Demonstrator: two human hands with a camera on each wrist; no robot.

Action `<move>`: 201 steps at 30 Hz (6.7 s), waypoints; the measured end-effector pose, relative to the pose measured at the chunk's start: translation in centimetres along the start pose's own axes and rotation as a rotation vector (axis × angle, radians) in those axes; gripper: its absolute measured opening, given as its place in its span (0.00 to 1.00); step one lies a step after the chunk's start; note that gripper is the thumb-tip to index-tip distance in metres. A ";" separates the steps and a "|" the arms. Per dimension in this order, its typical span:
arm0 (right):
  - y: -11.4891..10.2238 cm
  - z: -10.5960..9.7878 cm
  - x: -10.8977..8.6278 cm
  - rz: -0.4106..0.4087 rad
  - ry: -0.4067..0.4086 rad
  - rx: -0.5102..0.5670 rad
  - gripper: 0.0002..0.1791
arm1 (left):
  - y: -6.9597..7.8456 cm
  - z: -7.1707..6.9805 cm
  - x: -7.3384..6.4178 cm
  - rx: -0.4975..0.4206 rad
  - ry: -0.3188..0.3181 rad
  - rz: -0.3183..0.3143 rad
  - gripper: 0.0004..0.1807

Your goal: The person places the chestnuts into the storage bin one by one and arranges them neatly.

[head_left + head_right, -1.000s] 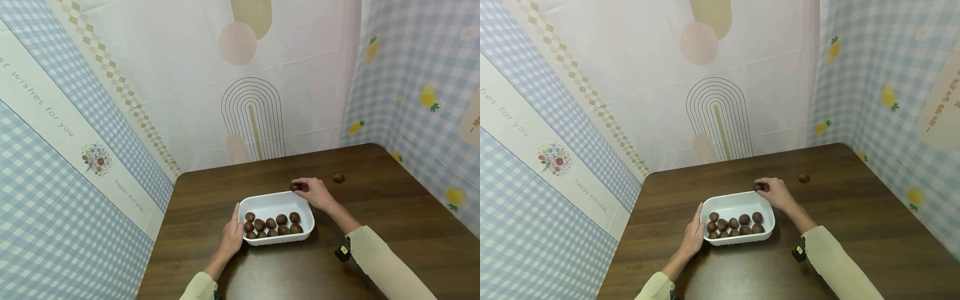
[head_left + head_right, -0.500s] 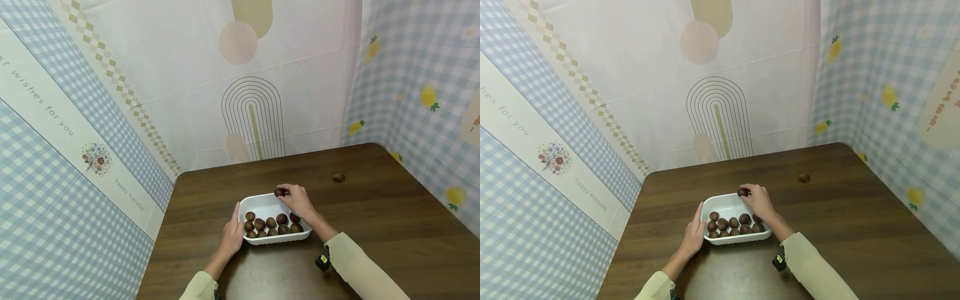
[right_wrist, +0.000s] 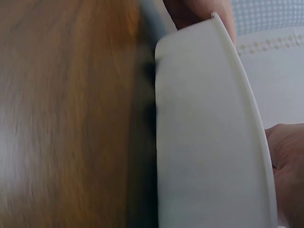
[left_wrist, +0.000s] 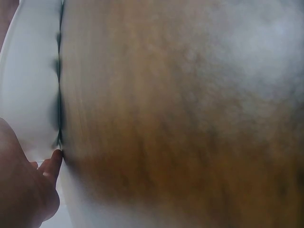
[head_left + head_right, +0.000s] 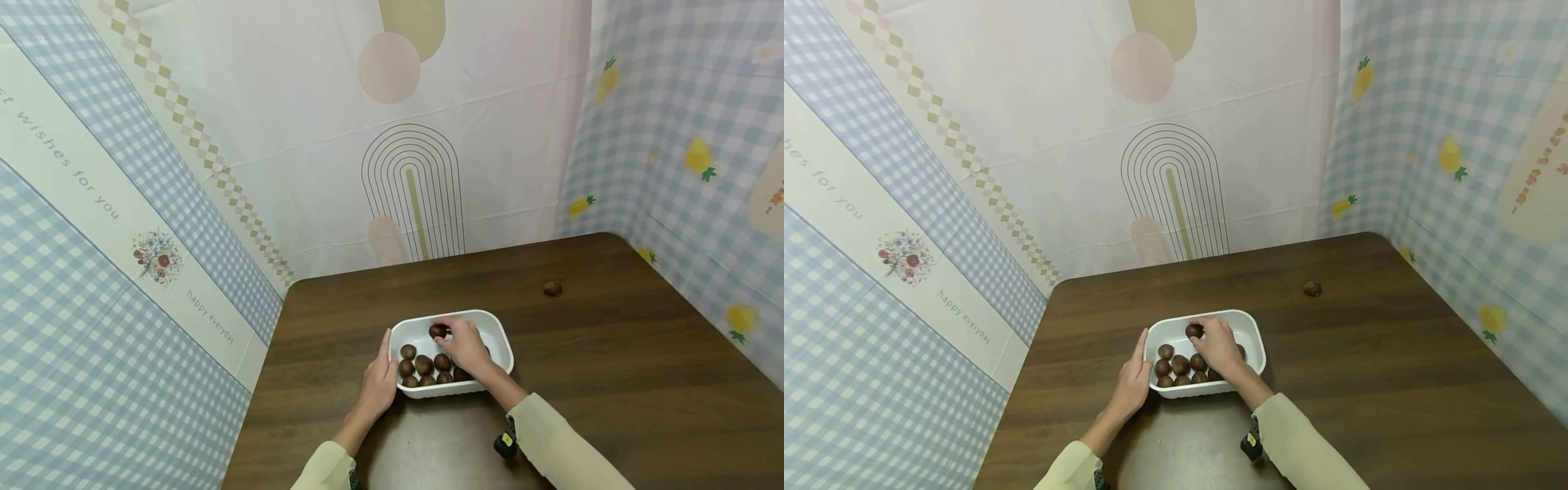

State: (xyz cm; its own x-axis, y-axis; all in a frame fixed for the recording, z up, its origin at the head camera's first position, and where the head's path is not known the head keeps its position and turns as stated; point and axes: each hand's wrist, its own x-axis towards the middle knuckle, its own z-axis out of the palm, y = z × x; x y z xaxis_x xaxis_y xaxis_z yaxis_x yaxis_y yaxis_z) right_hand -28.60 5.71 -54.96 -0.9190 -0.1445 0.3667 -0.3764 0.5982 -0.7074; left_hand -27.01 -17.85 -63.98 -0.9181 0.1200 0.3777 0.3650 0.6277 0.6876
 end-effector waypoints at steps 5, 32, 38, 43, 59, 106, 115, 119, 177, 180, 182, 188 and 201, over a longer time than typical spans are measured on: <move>-0.2 1.3 -0.2 0.031 0.025 -0.015 0.18 | 2.5 -1.3 -0.2 -0.011 -0.001 0.013 0.36; -1.4 3.0 0.2 0.137 -0.021 -0.132 0.14 | 1.5 -0.6 -0.2 0.011 0.043 0.071 0.36; -1.5 2.8 0.1 0.134 -0.065 -0.122 0.15 | 1.7 -0.6 -0.3 0.003 0.057 0.070 0.36; -1.6 2.1 0.2 0.108 -0.049 -0.129 0.11 | 1.5 -0.6 -0.3 0.015 0.059 0.078 0.36; 1.4 -7.7 3.0 0.187 0.025 -0.108 0.19 | 2.9 -1.8 -0.5 -0.014 0.040 0.086 0.37; 18.9 -15.3 1.0 0.222 0.066 -0.189 0.28 | 0.7 -0.7 -0.3 0.000 0.024 0.050 0.35; 18.4 -15.4 0.6 0.236 0.062 -0.215 0.23 | 0.7 -0.6 -0.3 0.006 0.019 0.046 0.36; 18.2 -15.6 0.5 0.248 0.056 -0.232 0.22 | 1.2 -0.9 -0.3 -0.019 0.037 0.084 0.36; 3.3 -6.0 0.3 -0.144 0.056 -0.185 0.20 | 0.8 -0.6 -0.2 0.017 0.019 0.057 0.36; 3.0 -5.4 -0.2 -0.138 0.015 -0.197 0.19 | 1.1 -0.7 -0.2 0.014 0.022 0.056 0.36; 2.8 -5.0 -0.4 -0.150 -0.009 -0.208 0.18 | 1.3 -0.8 -0.2 0.021 0.013 0.046 0.36; 2.5 -3.7 -0.3 -0.235 -0.002 -0.271 0.14 | 2.1 -1.3 -0.2 -0.023 0.025 0.062 0.35; 1.7 -1.4 0.1 -0.154 -0.102 -0.315 0.15 | 2.0 -1.2 -0.3 -0.016 0.020 0.042 0.36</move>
State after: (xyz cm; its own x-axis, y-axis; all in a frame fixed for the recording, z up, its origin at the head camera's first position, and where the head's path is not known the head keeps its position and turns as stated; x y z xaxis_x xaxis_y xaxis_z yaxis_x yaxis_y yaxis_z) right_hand -29.15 7.81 -55.28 -0.8672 -0.3202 0.3813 -0.4714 0.7745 -0.4219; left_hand -25.84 -17.52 -61.97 -0.8989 0.1305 0.4182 0.4052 0.6102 0.6807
